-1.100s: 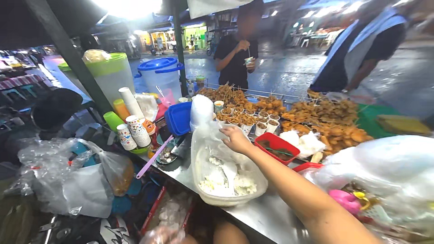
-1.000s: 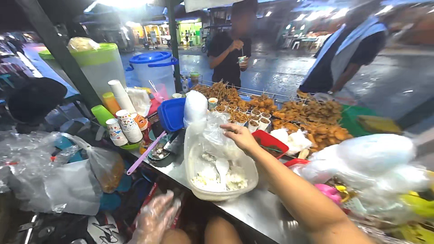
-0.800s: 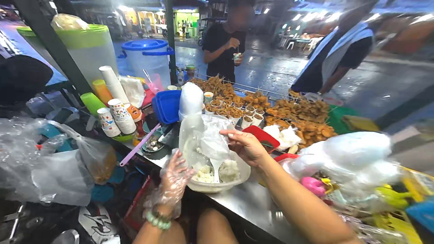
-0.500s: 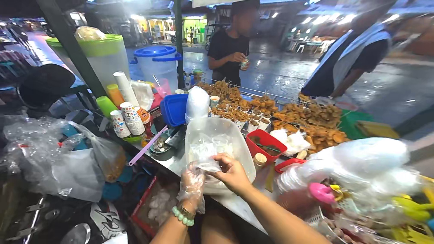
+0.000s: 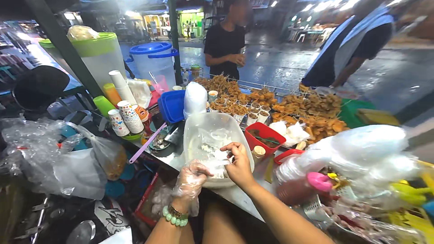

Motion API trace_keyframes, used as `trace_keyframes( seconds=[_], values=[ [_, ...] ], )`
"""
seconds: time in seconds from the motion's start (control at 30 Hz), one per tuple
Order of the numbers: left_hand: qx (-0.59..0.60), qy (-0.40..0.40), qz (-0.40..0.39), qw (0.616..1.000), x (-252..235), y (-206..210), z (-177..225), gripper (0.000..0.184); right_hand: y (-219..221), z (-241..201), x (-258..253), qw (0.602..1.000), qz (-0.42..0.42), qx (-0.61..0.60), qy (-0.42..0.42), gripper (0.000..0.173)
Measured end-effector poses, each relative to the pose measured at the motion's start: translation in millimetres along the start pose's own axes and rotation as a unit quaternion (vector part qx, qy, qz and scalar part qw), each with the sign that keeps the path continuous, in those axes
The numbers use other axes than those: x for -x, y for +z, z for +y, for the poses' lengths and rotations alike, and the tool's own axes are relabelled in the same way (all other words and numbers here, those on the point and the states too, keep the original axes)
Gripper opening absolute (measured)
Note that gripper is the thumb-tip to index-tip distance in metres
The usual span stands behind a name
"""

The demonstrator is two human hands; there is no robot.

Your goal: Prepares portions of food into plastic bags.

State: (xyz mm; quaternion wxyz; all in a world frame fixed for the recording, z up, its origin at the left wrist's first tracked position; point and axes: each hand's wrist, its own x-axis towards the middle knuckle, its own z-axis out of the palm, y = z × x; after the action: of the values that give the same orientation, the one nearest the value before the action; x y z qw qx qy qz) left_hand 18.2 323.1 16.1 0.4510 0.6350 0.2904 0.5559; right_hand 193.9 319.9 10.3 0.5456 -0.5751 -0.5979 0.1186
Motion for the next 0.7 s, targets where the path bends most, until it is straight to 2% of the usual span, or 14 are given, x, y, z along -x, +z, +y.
trace_keyframes(
  seconds=[0.03,0.07,0.13,0.17,0.23,0.3,0.4,0.43,0.53,0.6,0.7],
  values=[
    [-0.129,0.047,0.01,0.99,-1.9,-3.8,-3.5,0.019,-0.3,1.4,1.6,1.0,-0.011,0.018,-0.017,0.031],
    [-0.251,0.096,0.032,0.963,-4.3,-6.4,-6.4,0.016,0.0,1.7,2.9,0.999,-0.025,0.035,-0.03,0.03],
    [-0.382,0.15,0.069,0.909,-7.9,-9.7,-10.1,0.011,-0.2,0.8,2.1,0.996,-0.052,0.058,-0.041,0.028],
    [-0.397,0.141,0.067,0.904,-8.3,-11.0,-9.2,0.011,-1.2,0.2,-0.3,0.995,-0.07,0.063,-0.036,0.028],
    [-0.379,0.086,0.031,0.921,-6.9,-14.0,-3.5,0.012,-4.2,-0.3,-7.7,0.991,-0.12,0.063,-0.008,0.028],
    [-0.372,0.063,0.003,0.926,-4.5,-19.5,-4.5,0.015,-9.5,3.1,-16.9,0.979,-0.196,0.046,0.043,0.029],
    [-0.407,0.058,0.021,0.912,-3.6,-30.5,-10.0,0.019,-17.7,19.2,-27.1,0.958,-0.27,0.034,0.086,0.037],
    [-0.415,0.034,0.026,0.909,-5.3,-36.2,-8.7,0.021,-20.9,24.9,-29.9,0.957,-0.269,0.039,0.098,0.036],
    [-0.394,-0.112,0.013,0.912,-17.5,-50.6,4.0,0.028,-28.9,41.6,-40.8,0.954,-0.258,0.089,0.121,0.032],
    [-0.361,-0.182,0.019,0.915,-29.6,-50.6,10.0,0.032,-31.5,45.3,-50.6,0.935,-0.296,0.141,0.139,0.032],
    [-0.331,-0.191,0.029,0.924,-46.5,-41.3,5.0,0.033,-24.6,45.3,-65.0,0.885,-0.385,0.223,0.138,0.032]
  ],
)
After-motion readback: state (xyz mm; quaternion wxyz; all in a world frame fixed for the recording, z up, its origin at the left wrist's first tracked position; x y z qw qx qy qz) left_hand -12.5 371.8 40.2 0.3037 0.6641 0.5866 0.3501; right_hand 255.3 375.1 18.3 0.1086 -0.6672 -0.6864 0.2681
